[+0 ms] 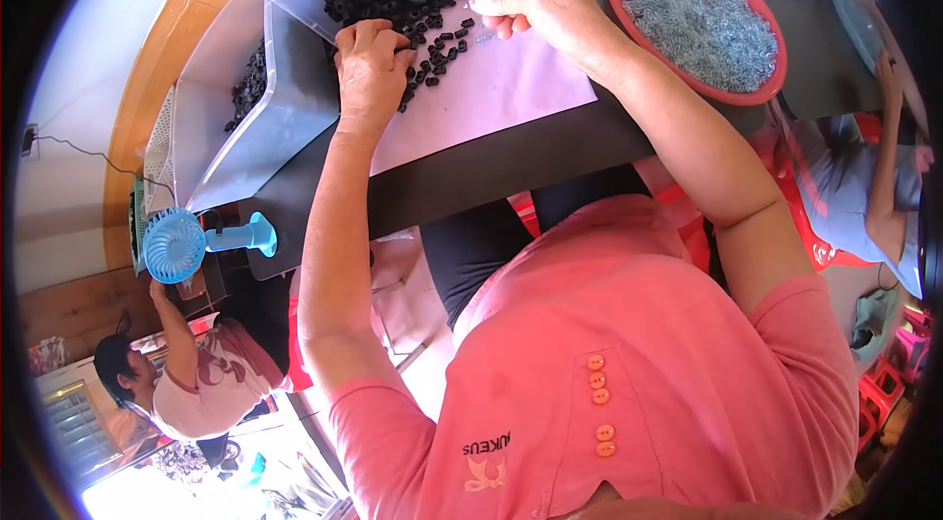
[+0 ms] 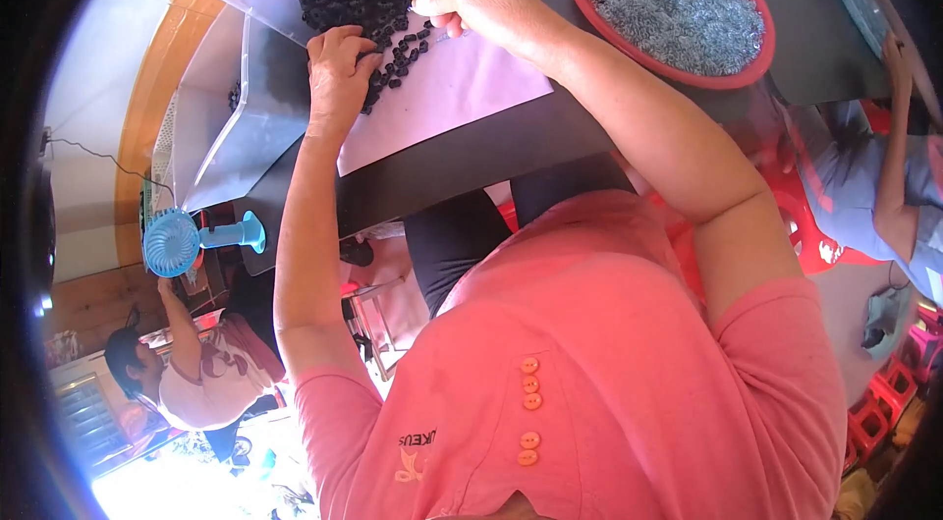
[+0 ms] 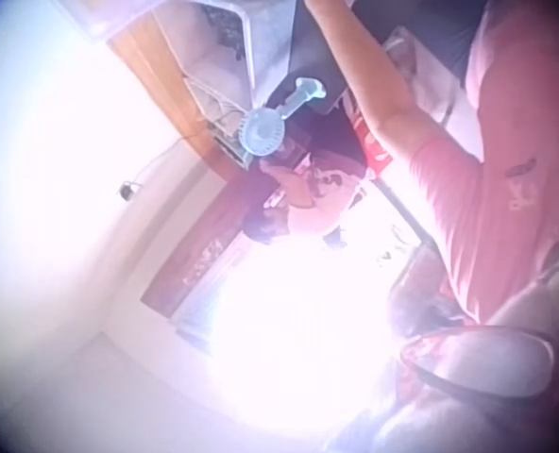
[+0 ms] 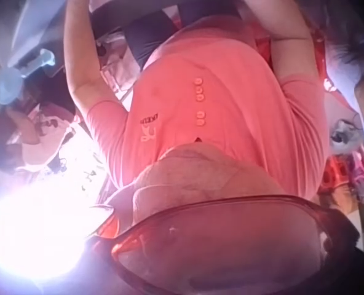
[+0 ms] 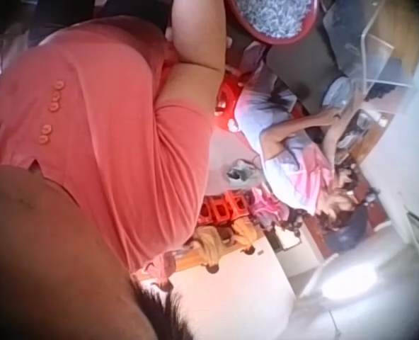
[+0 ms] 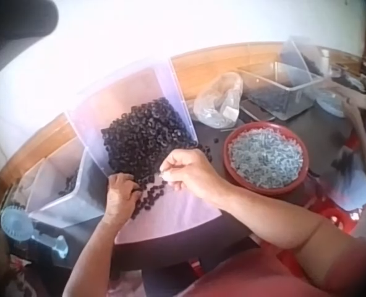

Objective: Sorting and inspecting small black plastic or rubber components at a workshop table.

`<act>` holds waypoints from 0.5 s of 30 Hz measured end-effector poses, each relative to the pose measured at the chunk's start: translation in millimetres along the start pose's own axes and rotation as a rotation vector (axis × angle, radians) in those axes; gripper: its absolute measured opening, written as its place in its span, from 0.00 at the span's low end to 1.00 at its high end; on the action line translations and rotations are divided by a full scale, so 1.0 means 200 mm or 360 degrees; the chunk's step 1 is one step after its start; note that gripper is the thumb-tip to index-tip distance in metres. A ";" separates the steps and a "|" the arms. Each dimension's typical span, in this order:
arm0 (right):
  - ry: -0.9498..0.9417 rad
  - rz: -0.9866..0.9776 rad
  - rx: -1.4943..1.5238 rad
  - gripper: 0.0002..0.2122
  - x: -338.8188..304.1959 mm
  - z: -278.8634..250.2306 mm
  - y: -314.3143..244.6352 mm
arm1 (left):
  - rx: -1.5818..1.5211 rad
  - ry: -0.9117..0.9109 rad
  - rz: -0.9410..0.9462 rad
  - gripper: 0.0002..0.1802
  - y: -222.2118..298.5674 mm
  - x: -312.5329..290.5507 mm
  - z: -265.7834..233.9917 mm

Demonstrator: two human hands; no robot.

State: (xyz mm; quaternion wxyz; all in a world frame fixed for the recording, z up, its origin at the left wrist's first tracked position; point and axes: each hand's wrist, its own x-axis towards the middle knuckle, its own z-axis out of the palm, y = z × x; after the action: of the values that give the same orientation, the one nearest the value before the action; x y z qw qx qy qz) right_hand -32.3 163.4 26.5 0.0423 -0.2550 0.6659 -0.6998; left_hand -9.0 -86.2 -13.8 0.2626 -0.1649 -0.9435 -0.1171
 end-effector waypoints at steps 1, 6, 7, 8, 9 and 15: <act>0.0007 0.0022 0.0009 0.03 0.00 0.00 -0.01 | 0.0081 0.0004 0.0032 0.07 0.00 0.00 0.00; 0.0007 0.0040 0.0013 0.03 -0.01 0.01 -0.01 | -0.0228 0.0355 -0.0001 0.05 0.08 0.01 -0.06; 0.0002 0.0043 0.0032 0.03 -0.01 0.01 -0.01 | -0.0301 0.0410 -0.0056 0.03 0.11 0.02 -0.07; -0.0016 0.0001 0.0049 0.03 -0.01 0.01 -0.01 | -0.0309 0.0410 -0.0052 0.03 0.16 0.03 -0.09; -0.0009 0.0003 0.0044 0.03 -0.01 0.01 -0.01 | -0.0932 0.0299 -0.0536 0.02 0.23 0.04 -0.12; 0.0010 -0.0022 0.0019 0.03 -0.01 0.04 0.02 | -0.2208 0.0053 -0.1170 0.10 0.35 0.03 -0.09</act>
State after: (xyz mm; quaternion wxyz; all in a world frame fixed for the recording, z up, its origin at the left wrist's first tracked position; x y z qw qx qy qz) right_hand -28.2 157.2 21.4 0.0370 -0.2572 0.6600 -0.7049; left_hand 21.1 -25.5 13.3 0.0580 0.0332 -0.6448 -0.7614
